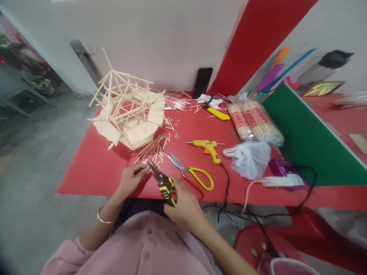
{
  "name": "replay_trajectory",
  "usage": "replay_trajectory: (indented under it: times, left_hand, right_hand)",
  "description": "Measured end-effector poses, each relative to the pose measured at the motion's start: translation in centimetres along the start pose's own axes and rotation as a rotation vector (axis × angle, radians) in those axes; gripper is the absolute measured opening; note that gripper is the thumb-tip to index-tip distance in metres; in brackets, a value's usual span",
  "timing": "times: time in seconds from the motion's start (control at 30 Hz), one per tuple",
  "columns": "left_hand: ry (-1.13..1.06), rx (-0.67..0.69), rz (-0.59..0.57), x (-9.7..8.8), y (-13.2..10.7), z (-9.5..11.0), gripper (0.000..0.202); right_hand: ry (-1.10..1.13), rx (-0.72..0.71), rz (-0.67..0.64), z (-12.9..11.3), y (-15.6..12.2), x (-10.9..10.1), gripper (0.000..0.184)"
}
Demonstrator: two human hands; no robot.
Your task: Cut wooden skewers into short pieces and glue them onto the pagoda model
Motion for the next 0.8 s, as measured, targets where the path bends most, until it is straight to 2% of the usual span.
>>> replay_trajectory:
  times: [0.13,0.2,0.27,0.33,0.4,0.43,0.5,0.53,0.6,0.67,0.73,0.8]
  left_hand:
    - [0.024,0.017,0.208,-0.4,0.4,0.4,0.018]
    - [0.061,0.048,0.232,-0.1,1.0,0.9,0.017]
    - [0.126,0.107,0.218,0.7,2.0,1.7,0.017]
    - [0.212,0.181,0.203,1.6,3.3,2.5,0.017]
    - [0.309,0.236,0.182,2.6,4.8,3.2,0.018]
    - [0.359,0.253,0.171,3.1,5.5,3.5,0.019]
    - [0.457,0.278,0.156,4.0,6.9,4.0,0.019]
    - [0.503,0.288,0.158,4.4,7.4,4.1,0.019]
    - [0.586,0.311,0.169,5.1,8.2,4.3,0.019]
    - [0.675,0.331,0.171,5.6,8.7,4.2,0.021]
    - [0.797,0.339,0.159,6.0,8.8,3.9,0.022]
    - [0.901,0.342,0.150,6.2,8.8,3.7,0.022]
  right_hand:
    - [-0.285,0.009,0.136,-0.3,1.5,1.1,0.079]
    - [-0.369,-0.034,0.196,-1.0,2.3,1.8,0.076]
    - [-0.417,-0.159,0.242,-2.1,3.0,1.9,0.065]
    - [-0.446,-0.310,0.232,-3.3,3.5,1.0,0.051]
    - [-0.454,-0.413,0.134,-4.1,4.7,-1.1,0.041]
    - [-0.445,-0.434,0.034,-4.3,5.6,-2.5,0.036]
    - [-0.474,-0.388,-0.065,-4.3,8.7,-6.4,0.032]
    - [-0.531,-0.329,-0.058,-4.1,10.8,-8.8,0.031]
    - [-0.668,-0.227,0.076,-3.9,15.7,-13.9,0.029]
    - [-0.736,-0.156,0.185,-3.4,20.9,-18.0,0.032]
    - [-0.790,-0.104,0.229,-2.5,25.6,-20.4,0.030]
    - [-0.830,-0.102,0.214,-1.6,29.5,-21.2,0.034]
Point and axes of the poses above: each hand's wrist, its own y-axis towards the middle knuckle, its own x-axis out of the palm, z = x × y, the point moved 6 cm from there along y, towards the middle knuckle, and after that the axes turned 10 degrees about y, right-handed, at the moved point
